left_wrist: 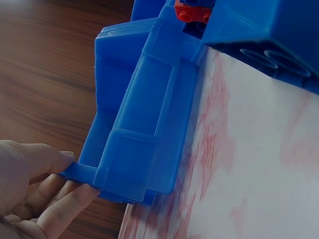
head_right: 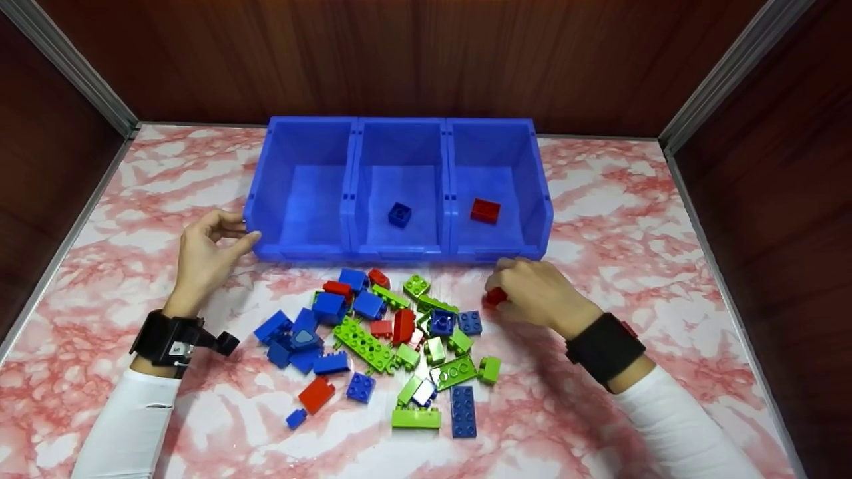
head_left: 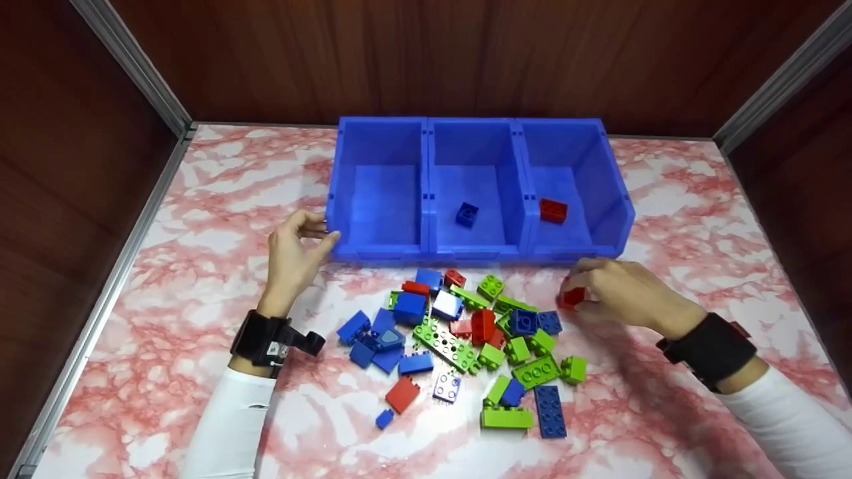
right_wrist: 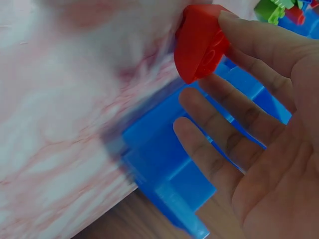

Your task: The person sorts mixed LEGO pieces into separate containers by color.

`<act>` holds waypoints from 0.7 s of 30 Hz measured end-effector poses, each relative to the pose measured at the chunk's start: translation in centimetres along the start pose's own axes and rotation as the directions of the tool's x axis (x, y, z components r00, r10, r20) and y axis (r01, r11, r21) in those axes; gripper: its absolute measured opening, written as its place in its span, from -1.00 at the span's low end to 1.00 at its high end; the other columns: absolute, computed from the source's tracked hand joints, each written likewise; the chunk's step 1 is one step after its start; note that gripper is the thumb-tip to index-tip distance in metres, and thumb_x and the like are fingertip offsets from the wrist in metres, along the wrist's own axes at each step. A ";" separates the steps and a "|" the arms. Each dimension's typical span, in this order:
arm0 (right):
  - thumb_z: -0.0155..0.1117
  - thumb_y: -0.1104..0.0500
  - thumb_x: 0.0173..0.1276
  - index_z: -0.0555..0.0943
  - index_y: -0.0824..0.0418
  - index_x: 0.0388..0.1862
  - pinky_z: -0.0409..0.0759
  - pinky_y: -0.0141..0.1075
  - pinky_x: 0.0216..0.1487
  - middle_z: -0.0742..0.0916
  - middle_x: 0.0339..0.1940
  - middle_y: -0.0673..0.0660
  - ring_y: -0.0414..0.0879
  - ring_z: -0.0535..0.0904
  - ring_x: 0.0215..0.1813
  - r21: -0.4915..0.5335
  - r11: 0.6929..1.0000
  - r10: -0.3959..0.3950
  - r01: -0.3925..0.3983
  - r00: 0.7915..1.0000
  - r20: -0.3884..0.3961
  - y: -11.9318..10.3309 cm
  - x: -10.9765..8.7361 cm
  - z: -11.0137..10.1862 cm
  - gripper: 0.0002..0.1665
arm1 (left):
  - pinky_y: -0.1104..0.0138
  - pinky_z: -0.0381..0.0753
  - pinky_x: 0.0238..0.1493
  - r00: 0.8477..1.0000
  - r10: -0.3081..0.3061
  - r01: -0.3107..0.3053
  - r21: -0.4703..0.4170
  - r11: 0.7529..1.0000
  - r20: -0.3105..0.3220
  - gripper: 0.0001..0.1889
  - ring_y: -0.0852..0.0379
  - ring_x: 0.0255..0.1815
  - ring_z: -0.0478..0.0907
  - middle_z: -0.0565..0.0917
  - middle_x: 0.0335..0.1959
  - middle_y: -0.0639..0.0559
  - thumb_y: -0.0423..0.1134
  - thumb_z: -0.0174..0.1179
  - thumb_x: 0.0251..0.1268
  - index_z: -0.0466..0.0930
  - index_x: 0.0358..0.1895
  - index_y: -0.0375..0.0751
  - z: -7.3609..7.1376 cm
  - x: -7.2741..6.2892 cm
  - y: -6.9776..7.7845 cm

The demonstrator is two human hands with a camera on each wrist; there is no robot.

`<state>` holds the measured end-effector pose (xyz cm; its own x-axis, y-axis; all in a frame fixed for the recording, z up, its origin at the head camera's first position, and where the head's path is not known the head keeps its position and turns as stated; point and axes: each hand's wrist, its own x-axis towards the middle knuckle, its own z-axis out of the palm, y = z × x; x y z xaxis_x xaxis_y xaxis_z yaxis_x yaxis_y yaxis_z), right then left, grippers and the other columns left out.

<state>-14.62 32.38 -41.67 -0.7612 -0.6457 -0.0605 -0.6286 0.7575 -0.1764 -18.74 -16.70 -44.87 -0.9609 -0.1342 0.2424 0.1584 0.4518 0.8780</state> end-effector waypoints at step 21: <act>0.61 0.30 0.07 0.84 0.12 -0.20 0.71 -0.22 -0.18 0.74 -0.16 0.09 -0.07 0.64 -0.10 0.077 0.997 -0.030 0.030 1.000 -0.002 0.7 0.9 1.3 -0.73 | -0.05 0.72 0.12 0.999 0.034 -0.034 -0.014 0.999 -0.020 -0.73 -0.22 -0.11 0.73 0.78 -0.09 -0.38 -0.49 0.44 0.22 0.65 -0.04 -0.49 0.1 -0.1 -0.1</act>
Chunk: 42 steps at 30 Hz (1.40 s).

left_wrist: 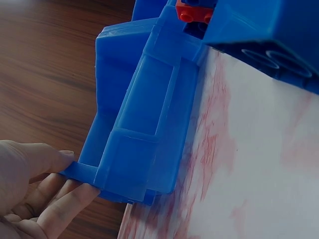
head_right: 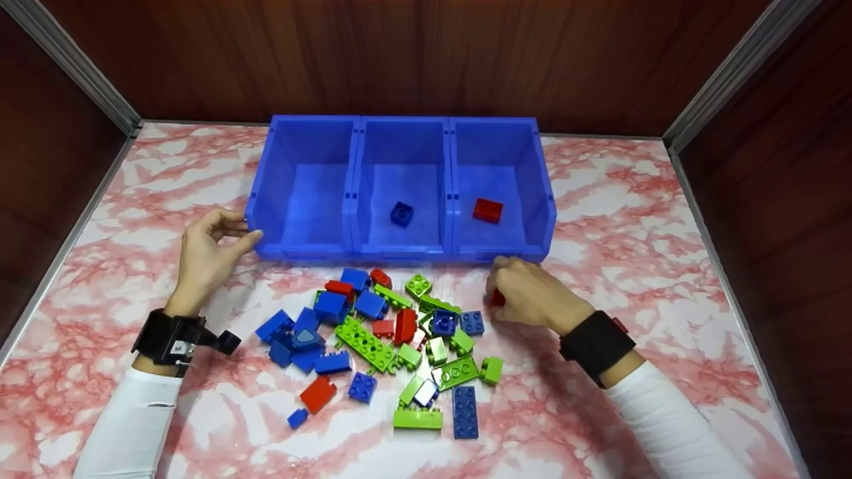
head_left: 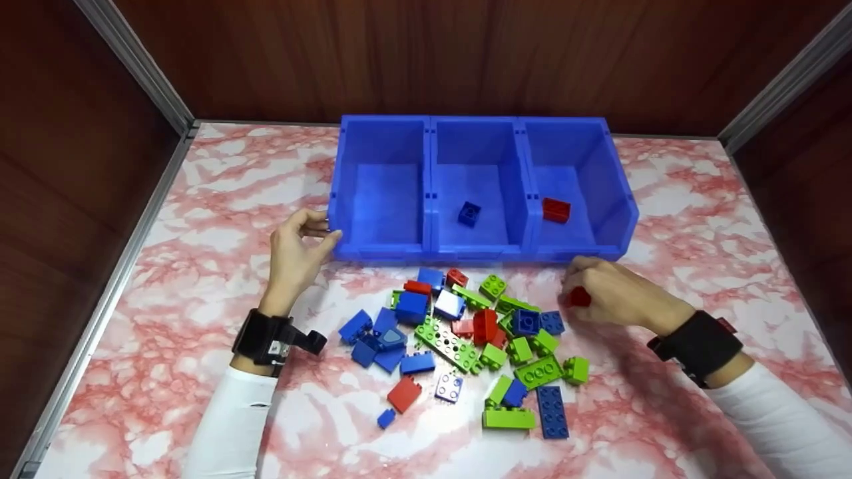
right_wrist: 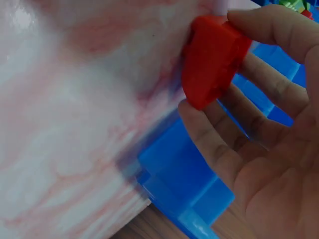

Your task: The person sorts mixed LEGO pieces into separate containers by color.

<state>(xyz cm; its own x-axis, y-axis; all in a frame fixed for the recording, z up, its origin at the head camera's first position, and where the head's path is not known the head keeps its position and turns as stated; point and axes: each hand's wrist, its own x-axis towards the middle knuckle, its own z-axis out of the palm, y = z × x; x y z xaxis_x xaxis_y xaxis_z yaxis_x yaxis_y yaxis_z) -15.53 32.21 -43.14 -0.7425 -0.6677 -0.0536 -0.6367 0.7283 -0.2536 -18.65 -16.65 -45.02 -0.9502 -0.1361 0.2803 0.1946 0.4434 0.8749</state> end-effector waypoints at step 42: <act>0.55 0.20 0.25 0.85 0.21 -0.26 0.80 0.09 -0.06 0.87 -0.30 0.16 0.13 0.82 -0.13 0.073 0.962 0.260 -0.265 0.963 0.067 4.3 9.8 -4.2 -0.88 | 0.28 0.68 0.08 1.000 -0.030 0.030 0.007 1.000 0.005 -0.70 -0.13 -0.10 0.71 0.78 -0.07 -0.35 -0.47 0.45 0.21 0.66 -0.01 -0.46 0.0 0.1 -0.1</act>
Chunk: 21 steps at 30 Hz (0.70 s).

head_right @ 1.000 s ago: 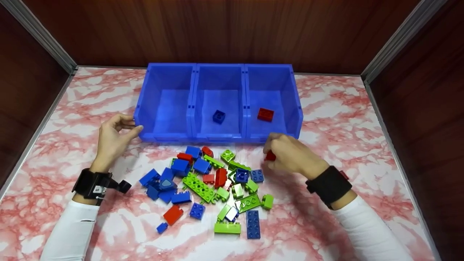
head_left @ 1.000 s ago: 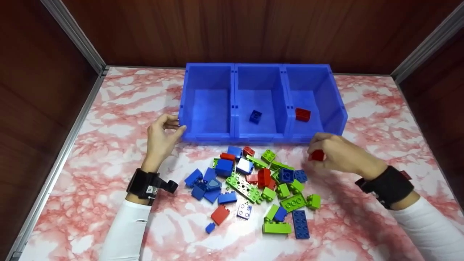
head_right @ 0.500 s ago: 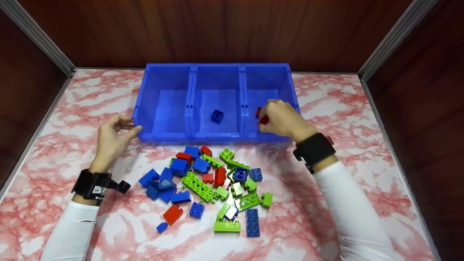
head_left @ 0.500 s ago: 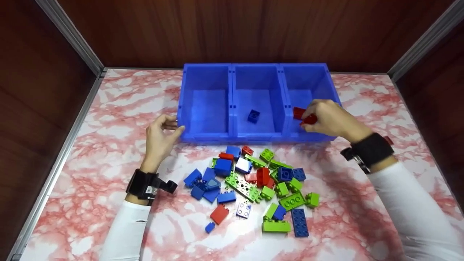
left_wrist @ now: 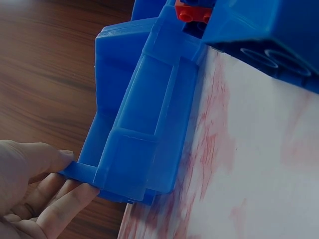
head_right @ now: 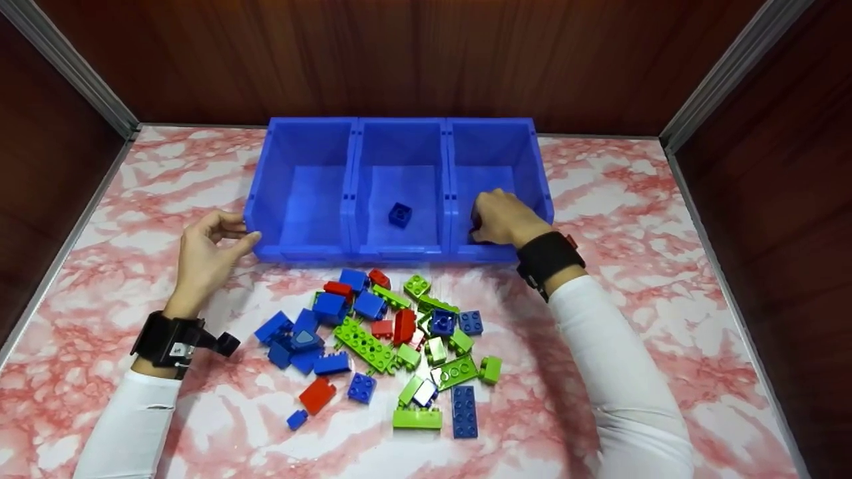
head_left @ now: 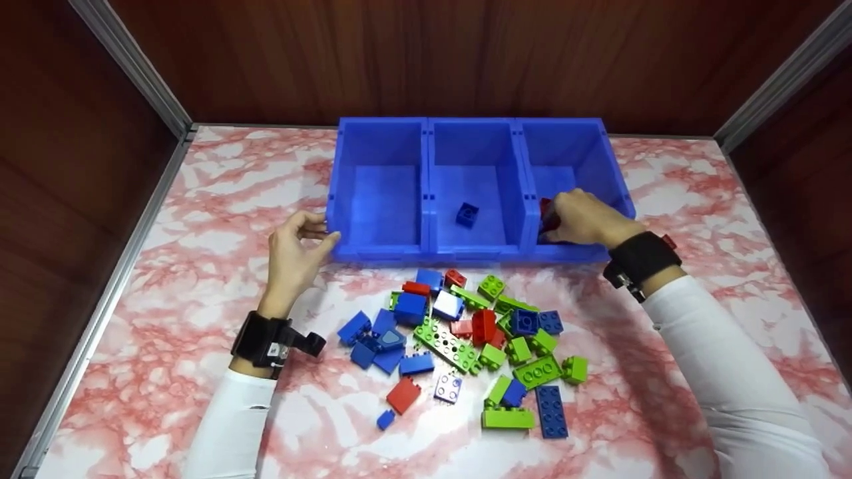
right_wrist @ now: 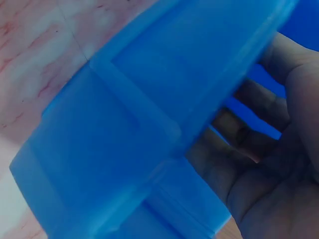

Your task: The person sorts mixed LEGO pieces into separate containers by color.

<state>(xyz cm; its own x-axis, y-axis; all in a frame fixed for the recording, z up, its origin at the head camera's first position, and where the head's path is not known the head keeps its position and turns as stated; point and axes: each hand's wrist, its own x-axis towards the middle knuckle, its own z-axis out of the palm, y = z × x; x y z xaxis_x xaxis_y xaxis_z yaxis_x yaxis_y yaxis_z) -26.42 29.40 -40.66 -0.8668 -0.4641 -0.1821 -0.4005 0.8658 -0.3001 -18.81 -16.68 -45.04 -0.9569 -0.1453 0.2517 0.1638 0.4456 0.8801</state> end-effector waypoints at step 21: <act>0.54 0.04 0.35 0.71 0.33 0.15 0.76 0.22 0.01 0.77 0.05 0.33 0.23 0.75 0.01 -0.162 0.978 -0.161 0.128 0.964 -0.210 -2.9 -5.4 -2.6 -0.48 | 0.50 0.61 -0.02 1.000 0.005 -0.004 0.008 1.000 -0.008 -0.72 0.15 -0.20 0.67 0.79 -0.10 -0.33 -0.46 0.46 0.21 0.68 -0.03 -0.44 0.0 0.0 -0.1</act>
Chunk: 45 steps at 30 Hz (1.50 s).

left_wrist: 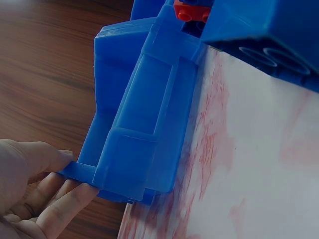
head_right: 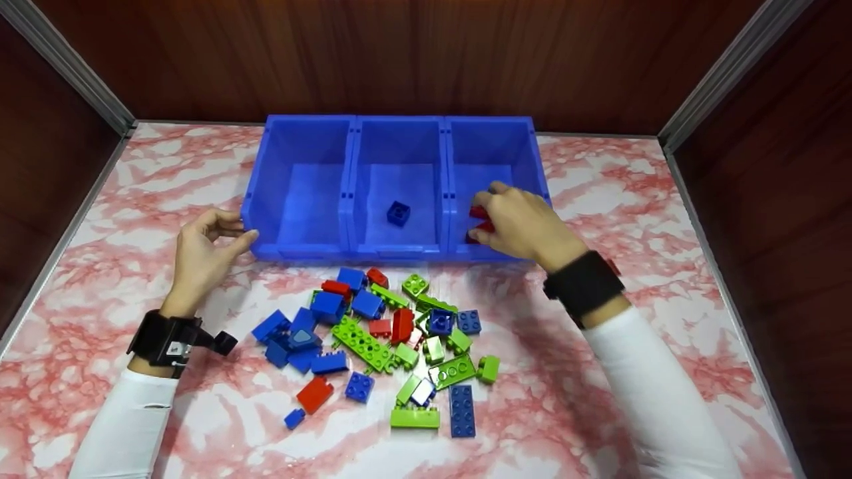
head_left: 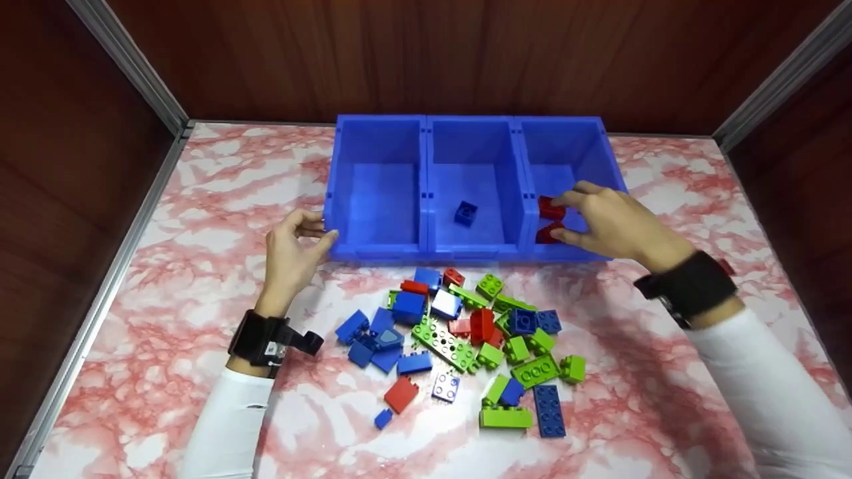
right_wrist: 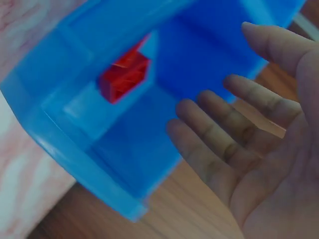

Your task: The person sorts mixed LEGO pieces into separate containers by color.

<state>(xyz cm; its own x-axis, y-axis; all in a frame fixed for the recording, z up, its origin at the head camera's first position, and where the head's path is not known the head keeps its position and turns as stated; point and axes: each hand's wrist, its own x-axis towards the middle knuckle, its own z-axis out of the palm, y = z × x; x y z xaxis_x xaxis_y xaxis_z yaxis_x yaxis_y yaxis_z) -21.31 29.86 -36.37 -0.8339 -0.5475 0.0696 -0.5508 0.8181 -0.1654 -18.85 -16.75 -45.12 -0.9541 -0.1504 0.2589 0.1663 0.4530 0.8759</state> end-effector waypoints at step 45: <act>0.60 0.30 0.08 0.84 0.17 -0.23 0.80 -0.36 -0.25 0.77 -0.19 0.15 -0.08 0.76 -0.22 0.114 0.917 -0.390 0.381 0.919 0.062 -8.7 -3.4 4.2 -0.77 | 0.12 0.68 0.12 1.000 -0.014 0.014 -0.011 1.000 0.010 -0.71 -0.20 -0.08 0.71 0.78 -0.07 -0.37 -0.48 0.43 0.21 0.66 -0.01 -0.46 0.0 0.0 0.1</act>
<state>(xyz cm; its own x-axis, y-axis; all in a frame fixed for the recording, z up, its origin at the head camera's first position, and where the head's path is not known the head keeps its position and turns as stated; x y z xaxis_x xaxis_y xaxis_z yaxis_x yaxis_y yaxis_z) -13.52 23.90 -39.35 -0.5496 -0.8327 0.0678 -0.8196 0.5217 -0.2369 -18.83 -16.70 -45.03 -0.9587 -0.1479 0.2429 0.1558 0.4413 0.8837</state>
